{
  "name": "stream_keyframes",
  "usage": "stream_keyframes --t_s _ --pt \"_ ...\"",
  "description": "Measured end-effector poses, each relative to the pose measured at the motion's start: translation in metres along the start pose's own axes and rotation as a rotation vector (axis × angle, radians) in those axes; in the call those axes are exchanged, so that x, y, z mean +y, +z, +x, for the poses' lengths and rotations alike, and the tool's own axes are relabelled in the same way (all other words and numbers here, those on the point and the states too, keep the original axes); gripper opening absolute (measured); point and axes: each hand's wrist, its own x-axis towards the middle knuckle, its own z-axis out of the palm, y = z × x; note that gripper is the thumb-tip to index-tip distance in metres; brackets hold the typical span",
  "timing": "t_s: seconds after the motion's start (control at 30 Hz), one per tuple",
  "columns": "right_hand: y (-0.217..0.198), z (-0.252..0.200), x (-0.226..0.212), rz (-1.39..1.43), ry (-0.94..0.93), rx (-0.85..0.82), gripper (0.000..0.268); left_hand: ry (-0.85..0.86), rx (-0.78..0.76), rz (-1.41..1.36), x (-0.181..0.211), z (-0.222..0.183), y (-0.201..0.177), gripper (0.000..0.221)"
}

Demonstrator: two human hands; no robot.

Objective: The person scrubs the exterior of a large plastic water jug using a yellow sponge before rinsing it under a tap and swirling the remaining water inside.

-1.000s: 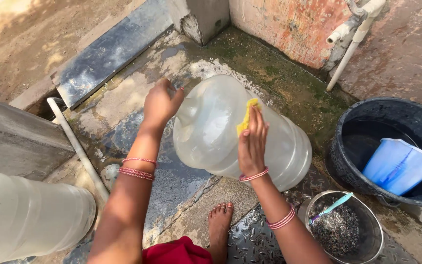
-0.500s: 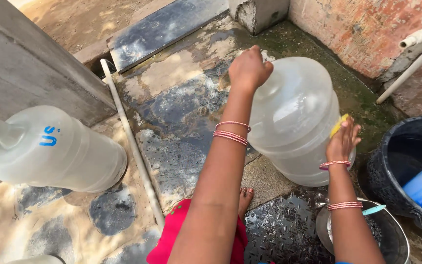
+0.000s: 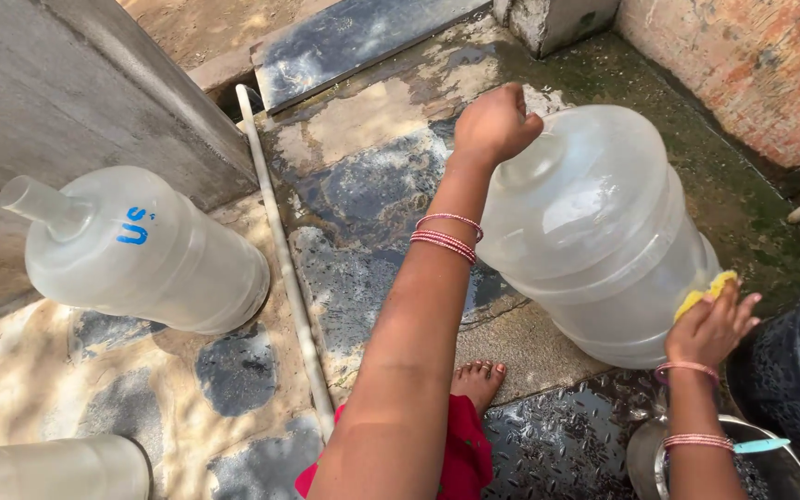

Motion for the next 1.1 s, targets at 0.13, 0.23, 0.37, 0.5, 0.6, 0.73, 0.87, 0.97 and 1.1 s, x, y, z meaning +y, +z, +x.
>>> stream_keyframes --t_s 0.13,0.23,0.37,0.5,0.6,0.73,0.87,0.97,1.1 --pt "0.001 0.058 -0.07 0.381 -0.01 -0.033 0.061 -0.016 0.068 0.061 0.033 0.012 0.014 0.033" --pt "-0.007 0.04 -0.131 0.431 -0.123 0.089 0.062 -0.097 0.117 0.068 0.046 0.011 0.031 0.033" --pt "0.007 -0.013 -0.117 0.176 -0.375 0.237 0.065 -0.043 0.166 0.022 0.037 0.023 0.036 0.043" --pt "0.046 -0.042 0.001 0.136 -0.036 0.27 0.062 0.061 0.202 -0.016 0.032 0.022 0.031 0.052" --pt "0.072 -0.026 0.082 0.336 0.325 0.275 0.063 0.074 0.045 0.063 0.041 0.013 0.021 0.043" --pt "0.083 0.028 0.117 1.262 0.879 0.277 0.053 0.383 0.137 -0.187 0.035 -0.001 0.008 0.055" --pt "0.072 0.047 0.137 1.331 1.009 -0.097 0.048 0.322 0.11 -0.097 0.029 0.001 0.002 0.053" --pt "0.069 0.043 0.136 1.104 0.938 -0.126 0.042 0.042 0.069 0.05 0.024 0.01 0.001 0.062" --pt "0.075 0.048 0.076 0.853 0.731 -0.313 0.056 -0.077 0.116 0.227 0.018 0.018 0.011 0.069"
